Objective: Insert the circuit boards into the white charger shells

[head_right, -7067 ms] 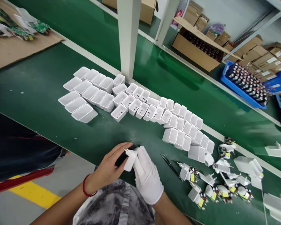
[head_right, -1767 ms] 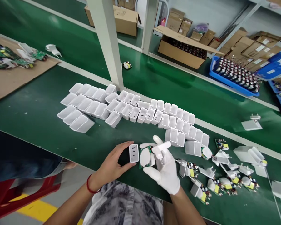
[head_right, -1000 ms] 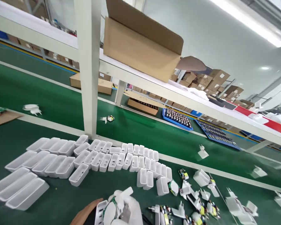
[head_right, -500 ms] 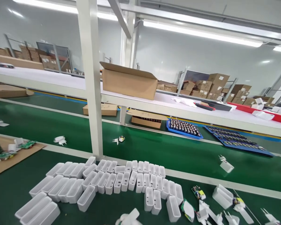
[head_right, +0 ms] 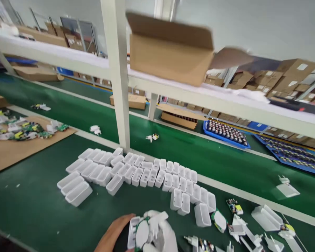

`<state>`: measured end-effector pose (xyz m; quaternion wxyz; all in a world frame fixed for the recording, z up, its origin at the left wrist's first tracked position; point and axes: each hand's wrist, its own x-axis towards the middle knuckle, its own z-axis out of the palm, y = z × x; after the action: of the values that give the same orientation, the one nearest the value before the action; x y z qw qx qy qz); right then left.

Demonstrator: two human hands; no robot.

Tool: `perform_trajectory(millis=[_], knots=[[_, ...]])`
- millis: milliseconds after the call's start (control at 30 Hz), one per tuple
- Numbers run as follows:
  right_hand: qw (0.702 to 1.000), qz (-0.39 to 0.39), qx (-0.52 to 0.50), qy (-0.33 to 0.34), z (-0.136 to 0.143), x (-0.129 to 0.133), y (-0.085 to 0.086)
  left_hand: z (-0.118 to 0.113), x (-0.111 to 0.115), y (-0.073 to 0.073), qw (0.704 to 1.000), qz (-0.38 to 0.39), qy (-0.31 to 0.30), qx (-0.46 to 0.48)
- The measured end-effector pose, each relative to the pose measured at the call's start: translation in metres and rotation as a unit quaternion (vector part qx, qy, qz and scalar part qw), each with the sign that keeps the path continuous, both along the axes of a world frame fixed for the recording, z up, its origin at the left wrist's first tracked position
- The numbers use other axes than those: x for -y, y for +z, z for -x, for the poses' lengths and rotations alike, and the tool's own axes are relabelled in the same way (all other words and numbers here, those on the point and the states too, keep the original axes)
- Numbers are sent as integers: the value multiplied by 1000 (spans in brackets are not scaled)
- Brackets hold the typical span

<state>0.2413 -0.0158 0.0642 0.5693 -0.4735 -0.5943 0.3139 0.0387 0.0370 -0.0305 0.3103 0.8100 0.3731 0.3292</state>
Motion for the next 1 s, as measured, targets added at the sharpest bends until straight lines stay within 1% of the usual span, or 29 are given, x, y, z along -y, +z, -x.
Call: perform_trajectory(millis=[33, 100, 167, 233, 267, 333, 433, 500, 600, 733, 900, 1000], knots=[[1000, 26, -15, 3, -1, 2, -7, 1, 3, 5, 1000, -19, -15, -2], [995, 80, -58, 5, -5, 7, -19, 2, 5, 19, 999, -10, -19, -28], [986, 119, -114, -6, -8, 12, -28, 1, 3, 33, 999, 10, -39, -32], [977, 143, -153, -23, -11, 13, -30, 0, -1, 40, 997, 39, -53, -37], [976, 147, -156, -28, -12, 13, -28, 0, -3, 42, 996, 54, -58, -38], [983, 135, -127, -16, -12, 11, -21, 0, -5, 43, 995, 70, -69, -34], [993, 103, -54, 16, -10, 7, -11, 0, -6, 43, 993, 78, -83, -29], [994, 104, 4, 29, -7, 5, -9, 0, -7, 44, 992, 79, -90, -29], [990, 113, 67, 52, -5, 3, -11, 0, -9, 44, 993, 73, -95, -20], [984, 119, 98, 91, -5, -3, -11, -1, -10, 43, 993, 70, -93, -9], [976, 112, 159, 93, -7, -12, -3, 1, -11, 43, 992, 79, -97, -11], [974, 106, 174, 95, -8, -13, -1, 1, -11, 42, 992, 80, -101, -14]])
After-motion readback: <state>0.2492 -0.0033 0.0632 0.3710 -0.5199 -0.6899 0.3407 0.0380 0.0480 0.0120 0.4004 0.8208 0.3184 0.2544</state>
